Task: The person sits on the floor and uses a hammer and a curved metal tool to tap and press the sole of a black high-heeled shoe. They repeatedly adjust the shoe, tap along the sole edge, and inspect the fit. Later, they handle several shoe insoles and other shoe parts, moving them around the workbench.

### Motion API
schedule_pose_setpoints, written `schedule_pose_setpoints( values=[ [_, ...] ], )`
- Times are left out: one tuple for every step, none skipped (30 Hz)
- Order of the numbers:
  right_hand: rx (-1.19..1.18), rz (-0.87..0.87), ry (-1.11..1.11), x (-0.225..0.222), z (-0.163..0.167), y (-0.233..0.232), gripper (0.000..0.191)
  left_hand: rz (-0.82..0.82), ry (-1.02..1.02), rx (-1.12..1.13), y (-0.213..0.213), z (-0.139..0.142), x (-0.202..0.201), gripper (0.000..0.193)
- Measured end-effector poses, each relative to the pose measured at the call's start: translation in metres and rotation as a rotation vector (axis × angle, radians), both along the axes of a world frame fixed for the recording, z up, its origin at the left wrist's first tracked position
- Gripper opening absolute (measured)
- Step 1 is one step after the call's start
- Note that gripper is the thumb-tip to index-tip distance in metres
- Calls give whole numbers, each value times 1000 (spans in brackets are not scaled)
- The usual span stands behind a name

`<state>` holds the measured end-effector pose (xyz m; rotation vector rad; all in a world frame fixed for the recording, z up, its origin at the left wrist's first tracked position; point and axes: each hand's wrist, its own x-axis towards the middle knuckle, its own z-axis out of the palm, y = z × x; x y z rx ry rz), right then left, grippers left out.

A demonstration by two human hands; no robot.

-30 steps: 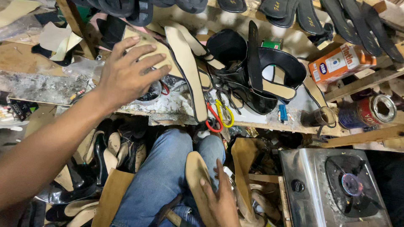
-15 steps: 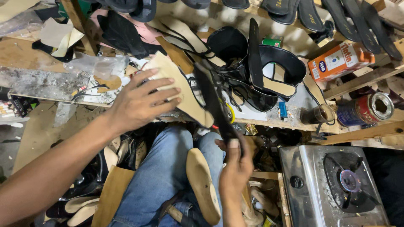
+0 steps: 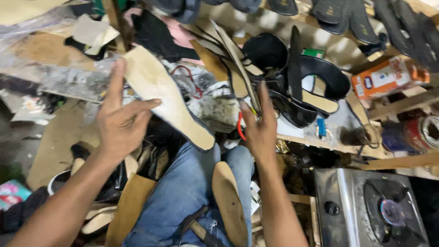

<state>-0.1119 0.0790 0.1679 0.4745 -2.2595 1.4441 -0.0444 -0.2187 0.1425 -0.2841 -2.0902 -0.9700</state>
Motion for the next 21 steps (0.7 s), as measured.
schedule_pose_setpoints(
  values=[
    [131, -1, 69, -9, 4, -11, 59, 1, -16, 6, 0, 1, 2, 33],
    [260, -2, 143, -13, 7, -21, 65, 1, -28, 10, 1, 2, 6, 33],
    [202, 61, 42, -10, 7, -29, 59, 0, -30, 12, 1, 4, 7, 32],
    [145, 126, -53, -3, 7, -37, 52, -6, 2, -6, -1, 5, 8, 31],
    [95, 195, -155, 6, 5, -43, 46, -11, 28, -19, -2, 6, 11, 31],
    [76, 335, -294, 16, 4, -46, 47, -13, 41, -25, -3, 6, 13, 30],
    [58, 472, -446, 29, 1, -45, 47, -18, 8, 10, -4, 5, 13, 31],
    [36, 601, -600, 42, -2, -44, 48, -29, -28, 46, -4, 4, 15, 32],
    [19, 542, -648, 53, -6, -44, 47, -49, -60, 78, -2, 1, 14, 33],
    [1, 477, -689, 62, -9, -43, 45, -62, -91, 86, 2, -2, 15, 35],
    [-18, 408, -725, 68, -12, -41, 44, -78, -119, 94, 8, -6, 13, 37],
    [-23, 331, -600, 74, -14, -39, 42, -98, -148, 104, 15, -9, 13, 38],
    [-23, 256, -479, 81, -15, -37, 40, -143, -220, 258, 26, -14, 13, 38],
    [-21, 181, -361, 87, -17, -34, 38, -188, -297, 411, 41, -20, 13, 41],
    [-42, 138, -388, 93, -18, -32, 39, -235, -372, 563, 54, -24, 15, 48],
    [-62, 96, -407, 98, -20, -30, 40, -354, -512, 637, 68, -29, 18, 51],
    [-85, 59, -421, 101, -22, -27, 40, -473, -649, 703, 82, -33, 22, 53],
    [-88, 100, -467, 102, -25, -23, 42, -591, -785, 764, 91, -37, 22, 56],
    [-91, 145, -518, 105, -28, -17, 43, -564, -777, 792, 98, -40, 19, 54],
    [-93, 194, -577, 107, -32, -11, 45, -531, -774, 824, 104, -42, 17, 51],
    [-42, 179, -601, 111, -36, -3, 47, -494, -775, 855, 105, -43, 15, 49]
  ],
)
